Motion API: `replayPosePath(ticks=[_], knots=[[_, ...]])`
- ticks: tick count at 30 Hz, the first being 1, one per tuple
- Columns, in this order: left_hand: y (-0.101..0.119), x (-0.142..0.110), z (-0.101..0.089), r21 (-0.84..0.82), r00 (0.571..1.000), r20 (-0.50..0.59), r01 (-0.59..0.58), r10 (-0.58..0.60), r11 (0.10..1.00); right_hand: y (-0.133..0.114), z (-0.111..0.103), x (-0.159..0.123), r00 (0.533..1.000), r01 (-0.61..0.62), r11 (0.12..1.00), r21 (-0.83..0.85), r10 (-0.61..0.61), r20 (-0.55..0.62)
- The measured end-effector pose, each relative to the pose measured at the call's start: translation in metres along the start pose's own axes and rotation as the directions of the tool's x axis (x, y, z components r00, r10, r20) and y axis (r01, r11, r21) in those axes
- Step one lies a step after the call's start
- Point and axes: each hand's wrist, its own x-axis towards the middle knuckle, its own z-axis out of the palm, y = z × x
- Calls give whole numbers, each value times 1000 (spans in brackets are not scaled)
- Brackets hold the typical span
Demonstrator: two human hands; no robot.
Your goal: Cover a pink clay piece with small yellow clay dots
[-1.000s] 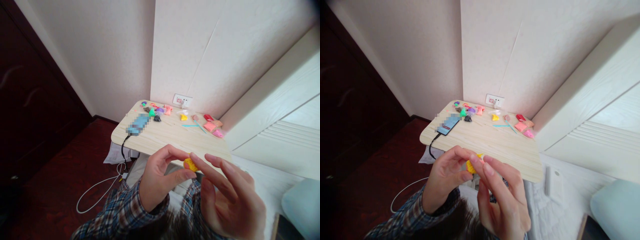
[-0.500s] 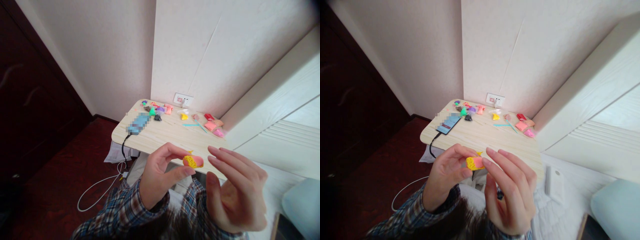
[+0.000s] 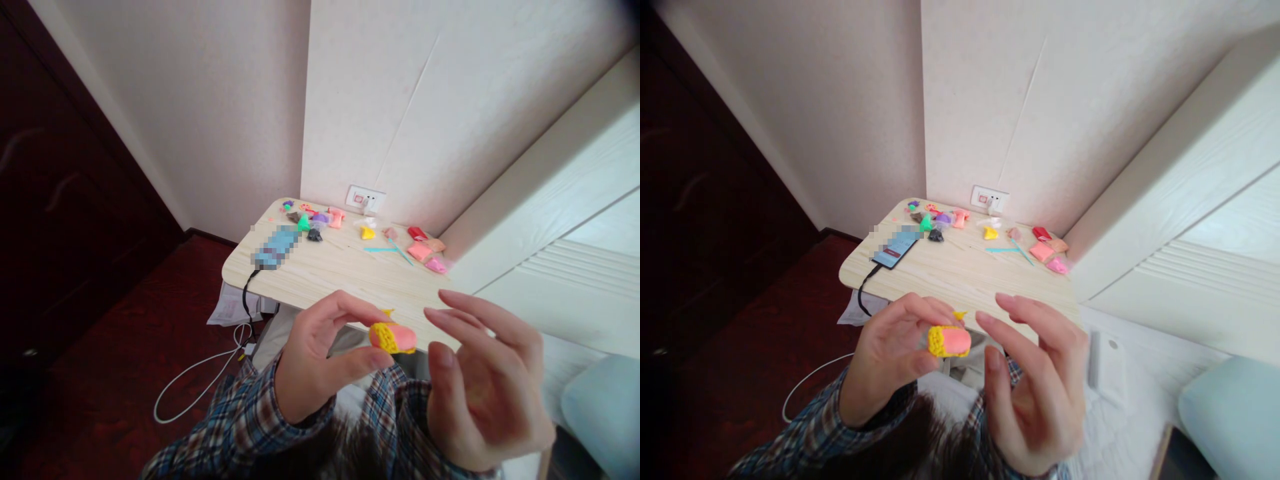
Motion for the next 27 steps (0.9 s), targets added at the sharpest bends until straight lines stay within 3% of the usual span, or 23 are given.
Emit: replayPosePath(ticks=[3,11,27], knots=[[3,-3,0,-52,995,96,-20,25,998,4,0,1,989,-146,980,136,144,24],[8,-5,0,-122,977,214,15,12,992,6,-7,2,937,-329,881,340,259,234],[7,0,2,-225,963,248,165,-107,960,3,-6,4,944,-310,881,358,240,227]])
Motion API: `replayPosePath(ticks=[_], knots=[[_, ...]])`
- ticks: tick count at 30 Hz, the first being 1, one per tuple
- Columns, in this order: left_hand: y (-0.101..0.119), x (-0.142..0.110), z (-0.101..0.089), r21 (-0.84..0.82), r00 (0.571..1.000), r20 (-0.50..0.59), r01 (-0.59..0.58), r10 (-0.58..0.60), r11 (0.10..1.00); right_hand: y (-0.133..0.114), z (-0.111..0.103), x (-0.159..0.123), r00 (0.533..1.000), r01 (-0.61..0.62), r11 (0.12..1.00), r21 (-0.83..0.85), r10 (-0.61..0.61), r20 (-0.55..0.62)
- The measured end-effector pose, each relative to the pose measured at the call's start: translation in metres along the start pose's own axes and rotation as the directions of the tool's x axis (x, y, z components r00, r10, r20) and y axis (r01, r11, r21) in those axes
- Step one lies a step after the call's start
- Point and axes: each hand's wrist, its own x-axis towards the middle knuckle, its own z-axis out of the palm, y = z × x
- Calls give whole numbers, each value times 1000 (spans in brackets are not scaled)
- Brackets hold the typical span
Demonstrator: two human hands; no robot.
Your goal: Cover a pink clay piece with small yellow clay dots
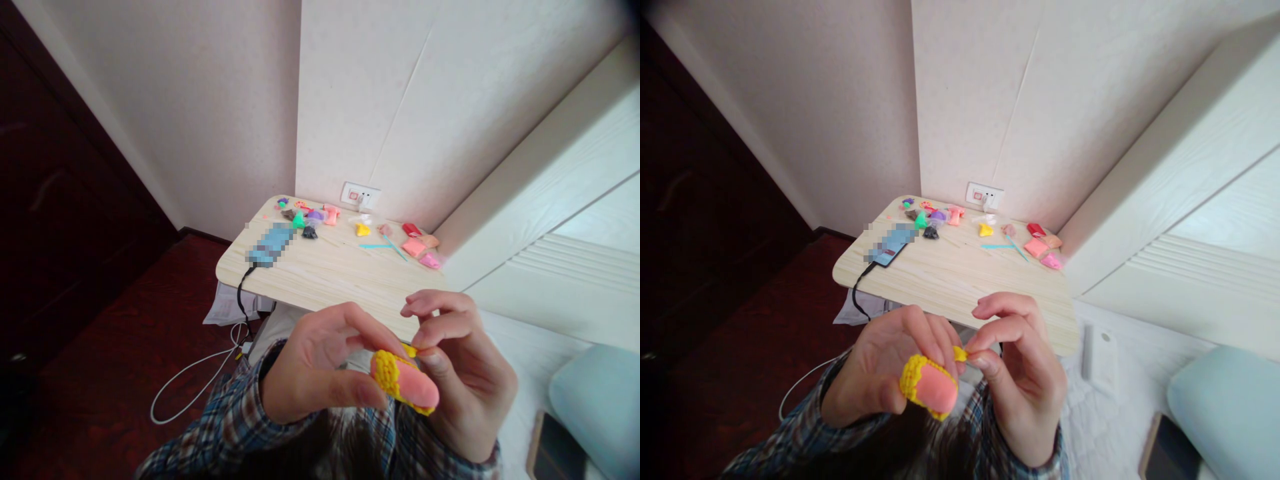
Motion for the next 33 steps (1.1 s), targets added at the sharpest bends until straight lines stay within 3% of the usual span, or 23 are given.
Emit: replayPosePath(ticks=[10,16,21,25,33], knots=[[-7,0,-3,-87,1000,2,-3,4,996,1,0,2,997,14,1000,-27,-16,-75],[-8,0,-4,-100,999,4,-52,52,994,2,5,2,971,-149,962,227,186,-151],[-6,2,-6,-58,997,-13,-73,73,996,4,7,5,906,-308,795,523,412,-93],[-5,3,-6,-50,996,-12,-83,83,995,9,6,7,895,-350,733,583,445,-23],[-7,3,-7,-35,998,-50,-47,45,998,11,2,10,887,-368,730,576,462,-19]])
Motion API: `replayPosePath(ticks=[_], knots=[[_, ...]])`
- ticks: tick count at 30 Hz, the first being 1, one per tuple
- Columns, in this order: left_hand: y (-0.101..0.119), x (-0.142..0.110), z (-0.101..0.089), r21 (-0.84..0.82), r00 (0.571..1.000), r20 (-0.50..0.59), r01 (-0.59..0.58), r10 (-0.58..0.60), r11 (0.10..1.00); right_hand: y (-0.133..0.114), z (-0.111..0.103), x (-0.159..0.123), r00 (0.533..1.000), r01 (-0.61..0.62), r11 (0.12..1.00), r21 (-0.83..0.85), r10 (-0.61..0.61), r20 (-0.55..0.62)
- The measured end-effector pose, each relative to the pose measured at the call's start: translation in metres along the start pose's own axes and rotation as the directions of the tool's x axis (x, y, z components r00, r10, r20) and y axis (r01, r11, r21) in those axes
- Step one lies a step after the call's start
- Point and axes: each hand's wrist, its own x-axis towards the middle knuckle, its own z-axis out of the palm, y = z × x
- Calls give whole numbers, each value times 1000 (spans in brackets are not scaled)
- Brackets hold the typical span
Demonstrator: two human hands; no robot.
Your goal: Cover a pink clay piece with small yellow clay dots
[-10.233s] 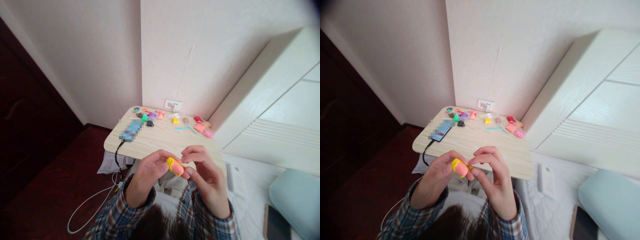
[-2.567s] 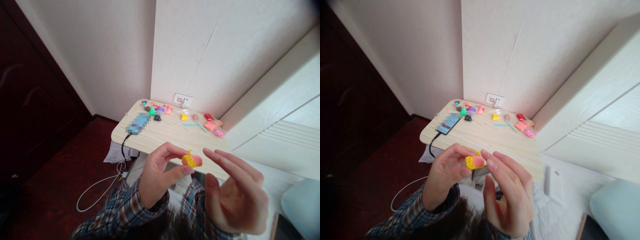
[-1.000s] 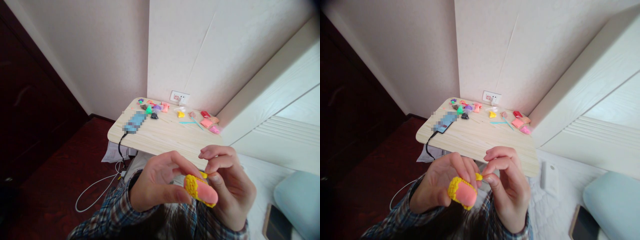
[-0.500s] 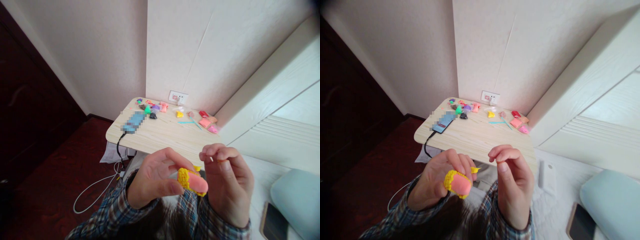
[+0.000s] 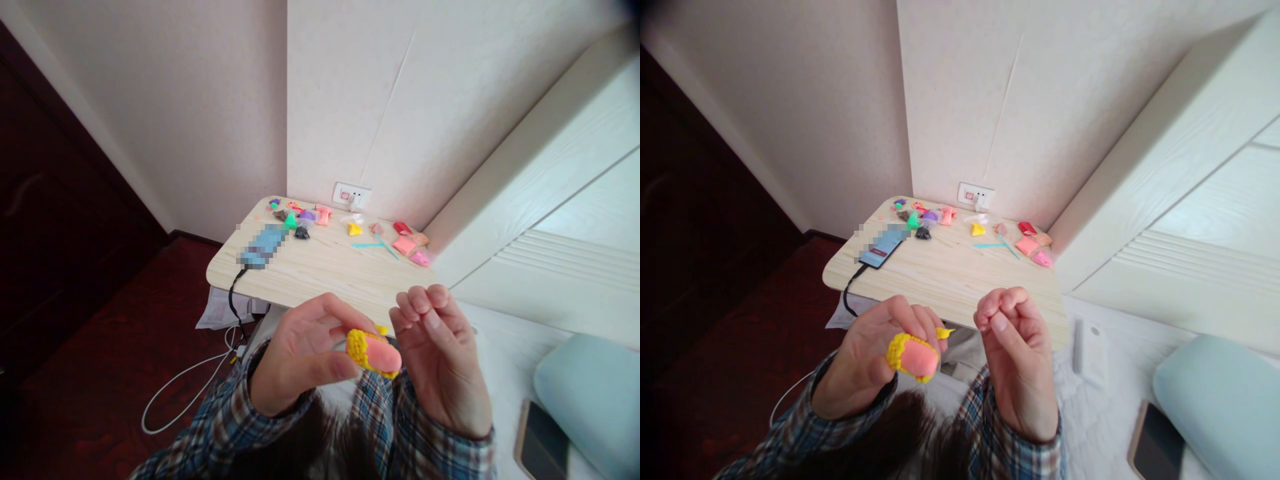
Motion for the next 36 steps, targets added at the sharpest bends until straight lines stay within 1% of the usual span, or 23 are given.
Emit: replayPosePath(ticks=[6,11,16,19,21,23,25,26,28,30,32,34,36], knots=[[-11,-2,-4,127,998,-51,-38,45,991,-5,3,-3,1000,-6,999,35,7,-20],[-17,-2,-7,233,995,-86,-29,50,972,-12,6,-10,996,81,994,-75,-84,-39],[-18,-4,-6,226,994,-76,-54,73,973,-21,12,-16,980,177,969,-174,-189,-54],[-19,-5,-6,221,995,-72,-57,75,974,-24,17,-21,971,220,939,-265,-237,-31],[-20,-4,-7,219,994,-68,-71,88,973,-23,20,-24,951,281,905,-318,-306,-31],[-21,-4,-7,225,993,-66,-83,101,971,-20,21,-25,915,362,864,-351,-401,-44],[-20,-4,-7,253,992,-71,-79,100,964,-18,22,-26,880,432,822,-372,-474,-25],[-19,-4,-7,266,992,-76,-77,100,961,-17,23,-26,870,454,805,-383,-493,-5],[-16,-5,-5,287,992,-78,-76,102,955,-16,23,-25,858,485,776,-403,-512,46],[-11,-5,-2,307,993,-80,-61,89,950,-16,24,-24,856,492,767,-413,-513,66],[-7,-5,0,338,994,-81,-48,80,940,-17,26,-24,865,479,778,-406,-496,71],[-4,-4,2,374,992,-84,-52,89,926,-17,27,-25,865,479,777,-409,-497,70],[-3,-4,3,398,991,-75,-71,109,915,-15,27,-27,844,502,742,-443,-533,63]])
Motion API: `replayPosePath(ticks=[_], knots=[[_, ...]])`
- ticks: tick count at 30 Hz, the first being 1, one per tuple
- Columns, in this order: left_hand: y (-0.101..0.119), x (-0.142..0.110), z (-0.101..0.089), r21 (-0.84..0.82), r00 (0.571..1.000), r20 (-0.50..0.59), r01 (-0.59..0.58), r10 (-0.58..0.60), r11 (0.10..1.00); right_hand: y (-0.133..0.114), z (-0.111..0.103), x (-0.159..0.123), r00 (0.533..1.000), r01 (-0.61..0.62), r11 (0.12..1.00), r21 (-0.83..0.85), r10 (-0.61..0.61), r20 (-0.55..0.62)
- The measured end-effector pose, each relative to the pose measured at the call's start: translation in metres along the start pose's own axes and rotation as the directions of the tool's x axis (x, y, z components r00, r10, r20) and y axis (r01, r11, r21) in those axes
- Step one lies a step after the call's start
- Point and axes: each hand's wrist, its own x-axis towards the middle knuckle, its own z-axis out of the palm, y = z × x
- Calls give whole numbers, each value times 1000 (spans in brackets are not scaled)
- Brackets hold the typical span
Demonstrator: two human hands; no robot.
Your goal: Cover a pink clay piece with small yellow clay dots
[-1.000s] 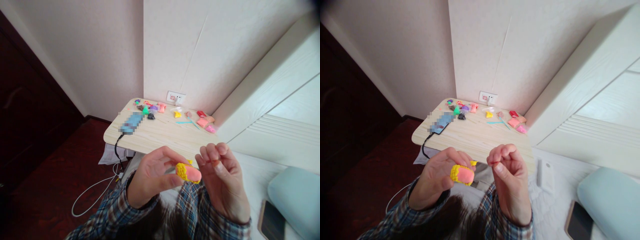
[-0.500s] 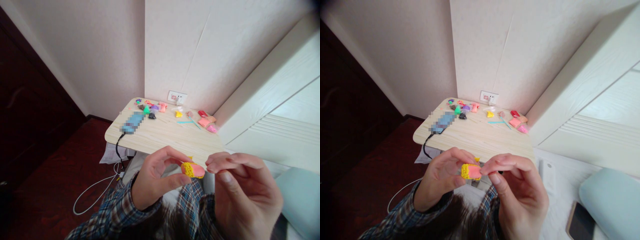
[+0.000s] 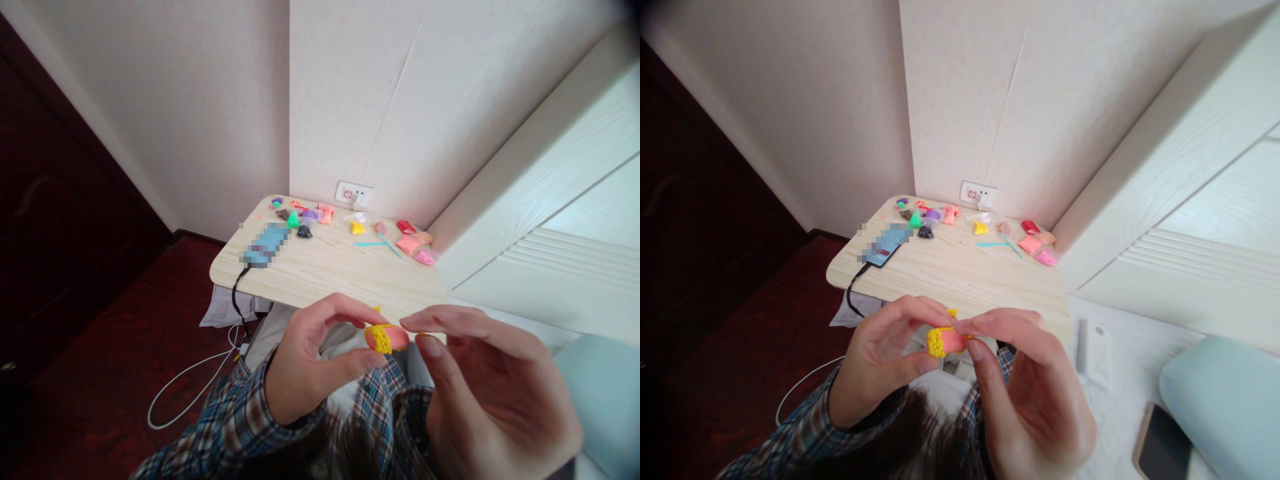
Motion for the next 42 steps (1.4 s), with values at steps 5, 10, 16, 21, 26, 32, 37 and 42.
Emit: replayPosePath(ticks=[5,10,16,21,26,32,37,42], knots=[[1,1,0,13,999,34,-25,24,1000,3,-1,-3,991,136,981,-140,-133,32],[2,-1,2,23,999,-34,-16,17,1000,3,-6,-3,986,157,950,-269,-135,98],[2,-2,5,229,990,-99,-70,95,971,1,-7,-10,995,99,930,-354,-80,67],[3,-2,5,288,986,-127,-66,107,955,7,-6,-11,991,132,920,-370,-113,73],[2,-2,4,280,986,-126,-66,105,958,9,-6,-10,979,186,910,-370,-138,153],[0,-1,5,250,982,-128,-104,140,963,13,-9,-11,971,197,929,-314,-139,197],[2,-1,5,231,986,-122,-84,115,969,10,-9,-5,976,183,923,-339,-130,173],[2,-1,4,206,983,-120,-113,140,972,10,-12,3,962,255,880,-401,-189,198]])
